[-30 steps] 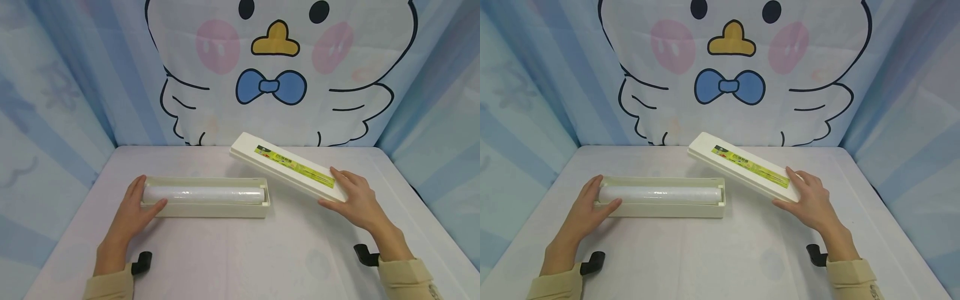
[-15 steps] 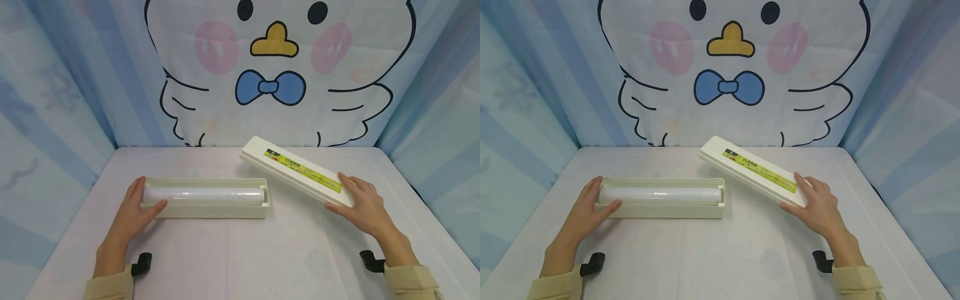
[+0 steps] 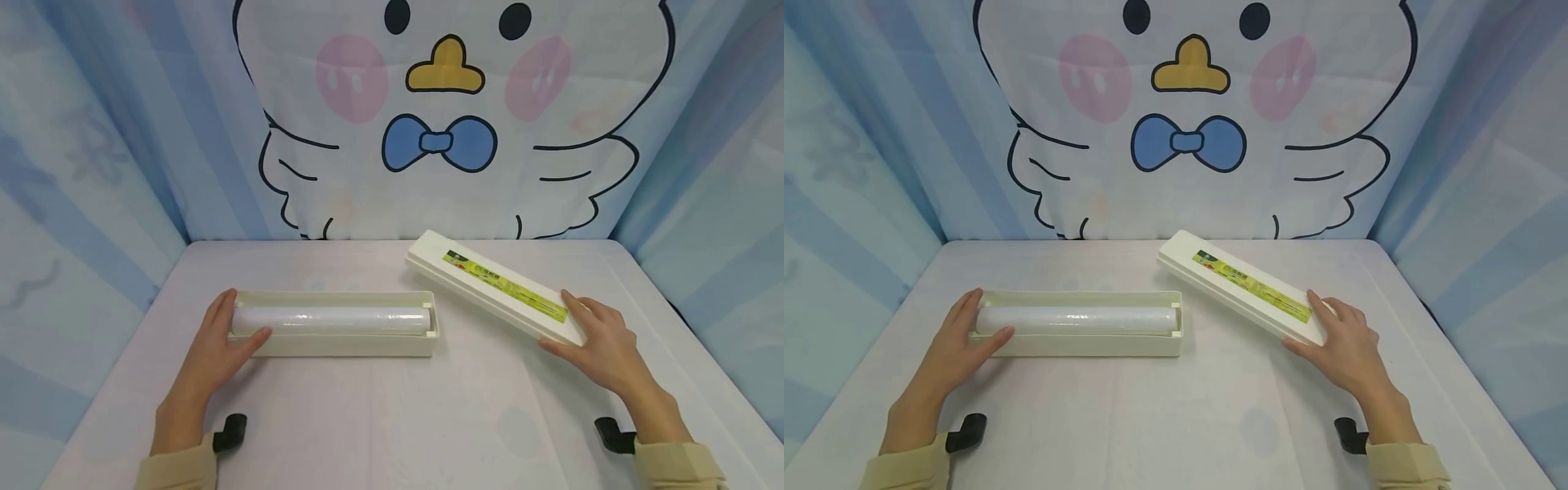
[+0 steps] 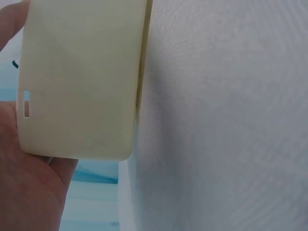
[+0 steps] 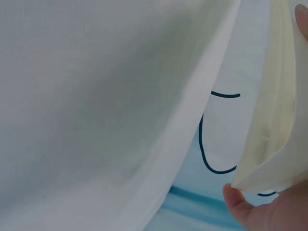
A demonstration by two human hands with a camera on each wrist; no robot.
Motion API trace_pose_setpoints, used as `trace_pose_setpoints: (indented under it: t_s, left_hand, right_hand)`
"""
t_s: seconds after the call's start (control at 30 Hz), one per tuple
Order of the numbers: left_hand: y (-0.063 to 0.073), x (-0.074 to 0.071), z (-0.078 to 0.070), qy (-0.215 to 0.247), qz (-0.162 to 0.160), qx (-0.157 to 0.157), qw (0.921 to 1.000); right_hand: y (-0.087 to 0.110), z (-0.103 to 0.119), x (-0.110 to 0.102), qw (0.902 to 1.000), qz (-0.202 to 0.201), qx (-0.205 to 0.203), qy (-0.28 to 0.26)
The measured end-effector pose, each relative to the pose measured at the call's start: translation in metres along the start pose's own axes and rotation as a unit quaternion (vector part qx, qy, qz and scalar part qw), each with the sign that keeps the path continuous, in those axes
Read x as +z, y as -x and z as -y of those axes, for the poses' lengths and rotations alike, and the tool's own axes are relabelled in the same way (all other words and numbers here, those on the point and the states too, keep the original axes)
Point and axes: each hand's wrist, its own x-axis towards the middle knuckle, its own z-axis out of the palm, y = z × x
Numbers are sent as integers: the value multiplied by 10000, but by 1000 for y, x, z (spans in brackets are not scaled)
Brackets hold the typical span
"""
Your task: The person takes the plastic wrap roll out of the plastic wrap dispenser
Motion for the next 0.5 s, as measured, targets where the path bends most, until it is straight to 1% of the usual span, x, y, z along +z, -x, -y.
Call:
trace_pose_setpoints:
  t_s: [0.2, 0.5]
  left_hand:
    - [1, 0, 0, 7, -20, 40, 10000]
    - [1, -1, -1, 6, -8, 73, 10000]
  right_hand:
    - [4, -4, 0, 9999, 26, 96, 84]
    - [8, -10, 0, 9996, -36, 191, 220]
